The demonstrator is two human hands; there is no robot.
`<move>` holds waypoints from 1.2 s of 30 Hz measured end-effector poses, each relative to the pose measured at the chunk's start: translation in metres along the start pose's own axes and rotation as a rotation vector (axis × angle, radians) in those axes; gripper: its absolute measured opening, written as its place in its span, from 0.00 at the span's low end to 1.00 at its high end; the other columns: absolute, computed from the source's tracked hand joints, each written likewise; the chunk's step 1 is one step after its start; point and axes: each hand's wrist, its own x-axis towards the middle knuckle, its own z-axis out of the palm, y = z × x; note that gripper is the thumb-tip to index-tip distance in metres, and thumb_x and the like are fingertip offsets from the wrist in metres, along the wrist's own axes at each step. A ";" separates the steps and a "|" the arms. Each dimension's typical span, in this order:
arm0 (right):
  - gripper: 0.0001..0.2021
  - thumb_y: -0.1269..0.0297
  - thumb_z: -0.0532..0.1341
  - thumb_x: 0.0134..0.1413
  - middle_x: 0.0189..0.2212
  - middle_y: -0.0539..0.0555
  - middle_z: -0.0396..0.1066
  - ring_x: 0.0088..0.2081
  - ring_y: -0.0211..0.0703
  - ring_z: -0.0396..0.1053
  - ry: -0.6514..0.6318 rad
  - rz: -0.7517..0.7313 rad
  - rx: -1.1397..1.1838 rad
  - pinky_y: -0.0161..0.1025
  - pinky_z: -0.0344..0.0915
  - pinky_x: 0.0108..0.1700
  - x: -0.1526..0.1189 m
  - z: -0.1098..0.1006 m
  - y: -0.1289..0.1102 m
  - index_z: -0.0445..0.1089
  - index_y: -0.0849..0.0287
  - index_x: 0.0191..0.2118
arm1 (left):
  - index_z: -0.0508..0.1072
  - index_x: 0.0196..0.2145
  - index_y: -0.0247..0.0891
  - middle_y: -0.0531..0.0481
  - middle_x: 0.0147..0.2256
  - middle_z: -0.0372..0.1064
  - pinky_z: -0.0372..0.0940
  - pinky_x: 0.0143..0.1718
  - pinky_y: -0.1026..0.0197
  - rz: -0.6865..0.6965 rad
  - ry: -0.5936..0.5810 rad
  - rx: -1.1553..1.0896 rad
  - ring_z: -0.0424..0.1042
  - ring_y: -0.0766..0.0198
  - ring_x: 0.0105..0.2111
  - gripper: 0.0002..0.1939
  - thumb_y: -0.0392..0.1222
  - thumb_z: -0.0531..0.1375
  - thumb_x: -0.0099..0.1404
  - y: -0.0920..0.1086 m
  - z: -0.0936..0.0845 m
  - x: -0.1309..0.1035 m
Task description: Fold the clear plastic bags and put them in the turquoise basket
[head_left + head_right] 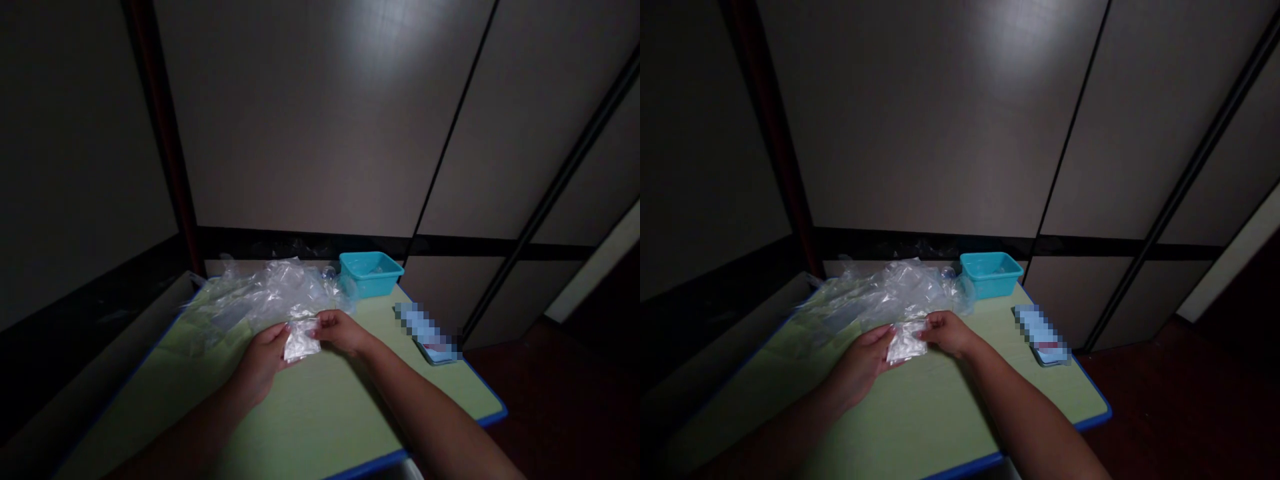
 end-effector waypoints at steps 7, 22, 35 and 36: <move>0.22 0.53 0.70 0.25 0.15 0.42 0.57 0.19 0.28 0.50 0.164 -0.085 0.003 0.30 0.45 0.23 0.008 -0.003 -0.002 0.59 0.61 0.19 | 0.69 0.40 0.33 0.42 0.39 0.74 0.67 0.41 0.54 -0.099 -0.124 0.128 0.75 0.51 0.36 0.29 0.52 0.68 0.43 0.000 -0.006 0.007; 0.17 0.57 0.68 0.28 0.15 0.43 0.59 0.18 0.29 0.54 0.418 -0.280 0.251 0.30 0.53 0.22 -0.002 -0.027 -0.050 0.61 0.60 0.20 | 0.69 0.30 0.35 0.44 0.26 0.72 0.68 0.27 0.54 0.347 -0.029 0.865 0.73 0.55 0.24 0.26 0.62 0.47 0.58 0.020 0.008 0.031; 0.15 0.59 0.68 0.33 0.21 0.46 0.65 0.23 0.33 0.63 0.809 -0.495 0.568 0.32 0.65 0.26 -0.031 -0.092 -0.076 0.64 0.60 0.26 | 0.67 0.46 0.39 0.43 0.49 0.63 0.61 0.40 0.54 0.973 0.079 1.496 0.65 0.52 0.43 0.16 0.43 0.57 0.60 -0.001 0.132 0.144; 0.14 0.59 0.68 0.34 0.22 0.46 0.66 0.23 0.33 0.63 0.868 -0.514 0.564 0.32 0.65 0.26 -0.037 -0.097 -0.078 0.64 0.60 0.26 | 0.68 0.44 0.38 0.43 0.48 0.64 0.60 0.39 0.54 0.979 0.078 1.514 0.65 0.53 0.41 0.14 0.43 0.56 0.61 -0.002 0.134 0.148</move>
